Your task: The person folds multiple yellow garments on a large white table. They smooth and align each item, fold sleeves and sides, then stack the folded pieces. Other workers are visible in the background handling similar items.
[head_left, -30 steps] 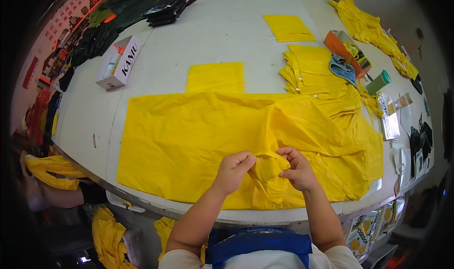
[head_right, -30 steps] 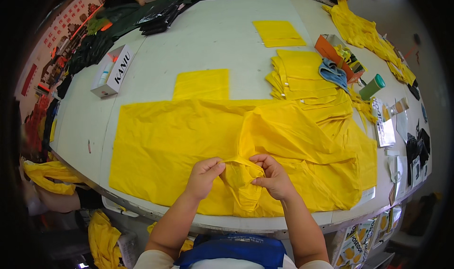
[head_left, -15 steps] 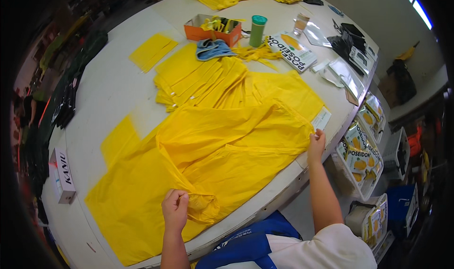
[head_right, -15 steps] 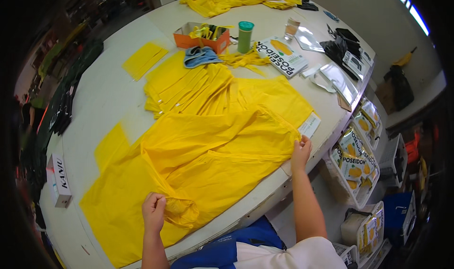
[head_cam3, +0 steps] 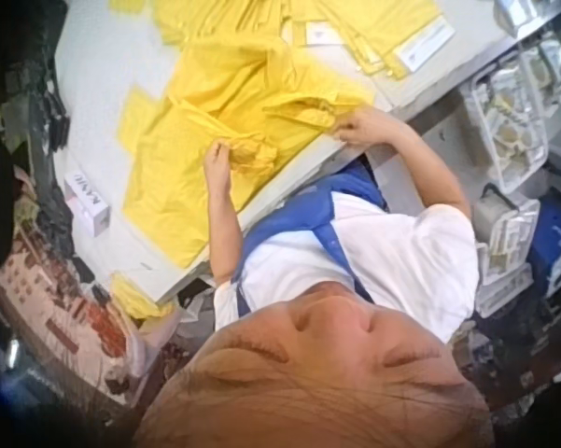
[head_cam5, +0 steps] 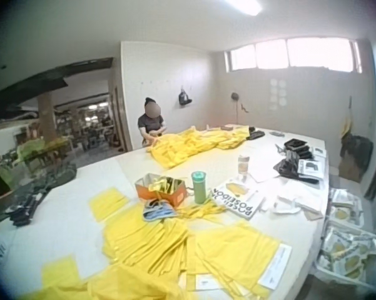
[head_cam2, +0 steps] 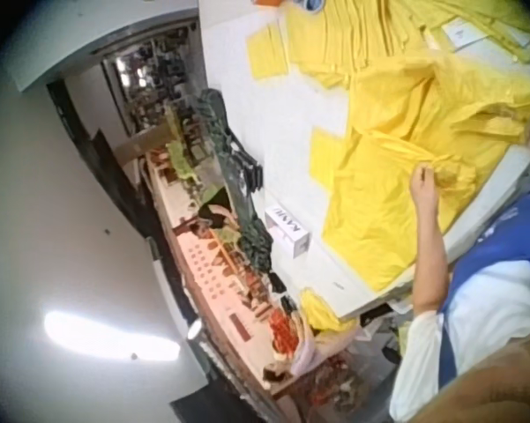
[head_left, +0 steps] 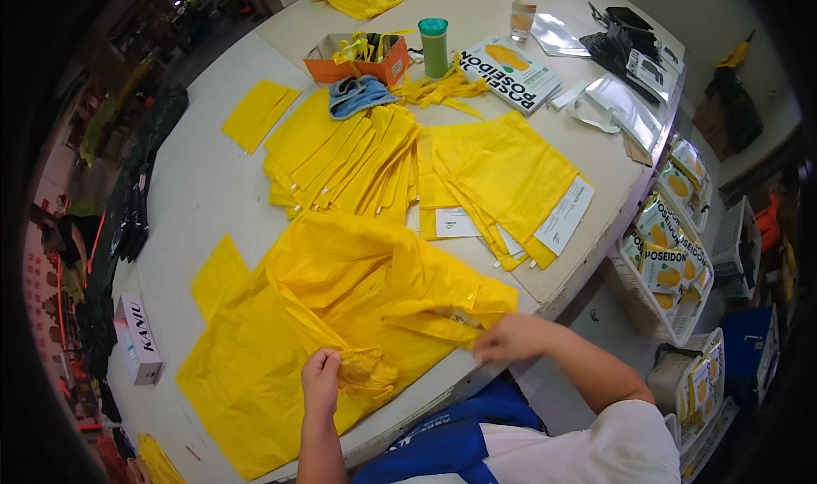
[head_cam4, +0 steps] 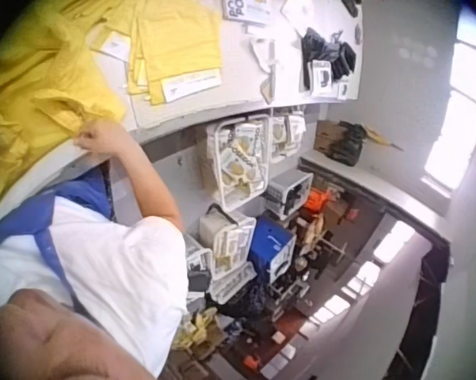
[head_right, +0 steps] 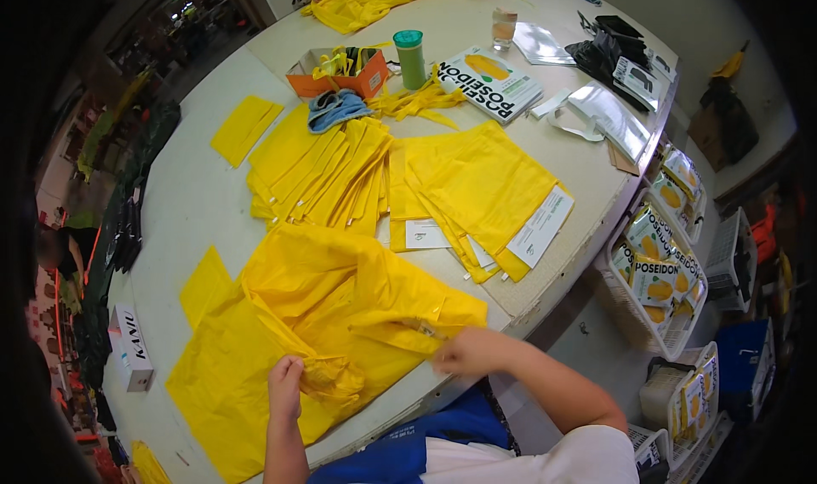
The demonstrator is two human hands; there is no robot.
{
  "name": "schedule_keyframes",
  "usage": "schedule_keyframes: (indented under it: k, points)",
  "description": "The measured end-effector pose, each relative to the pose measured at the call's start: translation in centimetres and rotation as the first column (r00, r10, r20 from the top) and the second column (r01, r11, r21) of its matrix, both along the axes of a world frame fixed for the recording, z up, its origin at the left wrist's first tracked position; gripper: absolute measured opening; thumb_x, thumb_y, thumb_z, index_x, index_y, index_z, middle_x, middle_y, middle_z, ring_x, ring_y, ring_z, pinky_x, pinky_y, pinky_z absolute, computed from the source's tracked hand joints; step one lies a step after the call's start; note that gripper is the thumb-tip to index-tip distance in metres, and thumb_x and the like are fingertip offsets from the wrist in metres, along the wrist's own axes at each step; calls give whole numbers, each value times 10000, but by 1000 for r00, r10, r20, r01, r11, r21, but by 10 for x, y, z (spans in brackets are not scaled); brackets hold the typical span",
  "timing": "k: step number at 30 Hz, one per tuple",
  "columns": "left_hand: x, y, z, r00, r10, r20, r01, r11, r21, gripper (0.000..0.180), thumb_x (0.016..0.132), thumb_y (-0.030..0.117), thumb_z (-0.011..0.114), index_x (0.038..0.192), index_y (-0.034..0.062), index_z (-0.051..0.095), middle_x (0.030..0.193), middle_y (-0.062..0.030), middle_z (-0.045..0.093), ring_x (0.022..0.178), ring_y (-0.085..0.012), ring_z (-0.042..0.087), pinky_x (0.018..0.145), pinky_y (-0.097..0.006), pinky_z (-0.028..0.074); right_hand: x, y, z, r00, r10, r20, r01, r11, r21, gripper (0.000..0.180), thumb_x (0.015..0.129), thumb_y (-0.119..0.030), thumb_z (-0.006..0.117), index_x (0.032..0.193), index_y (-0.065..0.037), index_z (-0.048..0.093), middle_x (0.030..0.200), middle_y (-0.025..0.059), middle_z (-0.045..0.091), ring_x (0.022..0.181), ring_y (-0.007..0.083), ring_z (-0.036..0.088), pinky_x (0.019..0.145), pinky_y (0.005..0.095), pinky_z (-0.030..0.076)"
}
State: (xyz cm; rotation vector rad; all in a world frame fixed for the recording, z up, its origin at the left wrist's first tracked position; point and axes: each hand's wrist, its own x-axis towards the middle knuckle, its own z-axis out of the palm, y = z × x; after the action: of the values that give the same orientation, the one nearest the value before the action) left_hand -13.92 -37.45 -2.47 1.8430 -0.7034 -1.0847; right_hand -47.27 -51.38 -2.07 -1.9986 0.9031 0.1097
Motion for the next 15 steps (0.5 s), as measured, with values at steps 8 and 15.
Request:
schedule_keyframes:
  k: [8,15]
  points:
    - [0,6,20,979,59,-197,-75,994,-74,133,888,69,539,755,65,550,706,72,457,664,-25,387,600,-190,296,19,-112,-97,875,-396,277,482,752,-450,300,813,-210,656,1045,-22,632,968,169,628,903,338,597,802,406,484]
    - [-1,28,9,966,147,-215,-169,982,-87,112,893,55,539,784,60,565,730,67,478,686,-29,402,626,-192,313,102,-46,-50,974,32,-223,-155,815,-559,330,775,-263,653,1016,-47,588,903,118,618,898,299,607,808,410,468]
